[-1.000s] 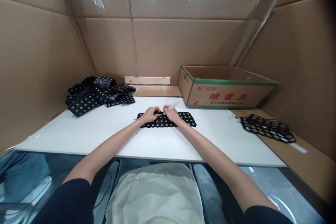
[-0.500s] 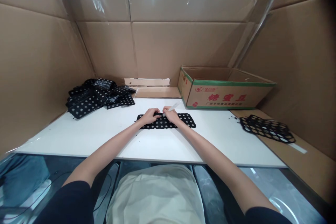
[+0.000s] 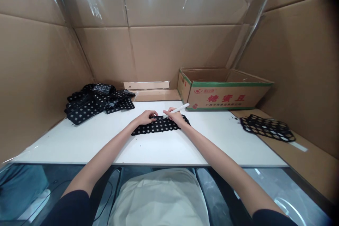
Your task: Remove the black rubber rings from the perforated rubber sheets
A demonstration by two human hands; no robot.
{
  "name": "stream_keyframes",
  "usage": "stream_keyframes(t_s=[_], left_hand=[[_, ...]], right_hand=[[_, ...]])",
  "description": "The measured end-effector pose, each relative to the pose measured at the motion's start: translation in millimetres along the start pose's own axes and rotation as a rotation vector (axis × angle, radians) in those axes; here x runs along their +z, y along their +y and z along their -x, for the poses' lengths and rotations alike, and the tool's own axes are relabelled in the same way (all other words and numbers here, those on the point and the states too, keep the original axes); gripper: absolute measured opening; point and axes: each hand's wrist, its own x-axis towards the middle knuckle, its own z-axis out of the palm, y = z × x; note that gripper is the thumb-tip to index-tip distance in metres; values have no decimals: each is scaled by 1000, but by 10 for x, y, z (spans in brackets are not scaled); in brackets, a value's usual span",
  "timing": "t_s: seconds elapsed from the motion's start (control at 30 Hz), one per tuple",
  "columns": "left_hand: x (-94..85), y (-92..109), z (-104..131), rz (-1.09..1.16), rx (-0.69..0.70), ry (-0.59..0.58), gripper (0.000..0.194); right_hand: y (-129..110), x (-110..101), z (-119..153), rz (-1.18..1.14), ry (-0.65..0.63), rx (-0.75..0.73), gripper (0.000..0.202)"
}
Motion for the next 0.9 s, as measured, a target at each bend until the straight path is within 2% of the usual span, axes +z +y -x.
stream_keyframes(t_s=[0.1,0.2,0.3,0.57,0.9], left_hand=[[81,27,-3,73,-9,86,18],[183,34,-44,82,-84,170,17],[242,15,-79,79,-131,210,16],[281,-63,-100,46,-72,195,14],[277,-26,-89,-19,-69,173,11]], right_hand=[[26,2,-13,31,-15,14,42],[45,-12,-33,54,-25,26,41],[55,-22,-42,72,-20,49,38],[46,2,-5,111,3,-4,38],[61,-1,-1,175,-50,-114,33]])
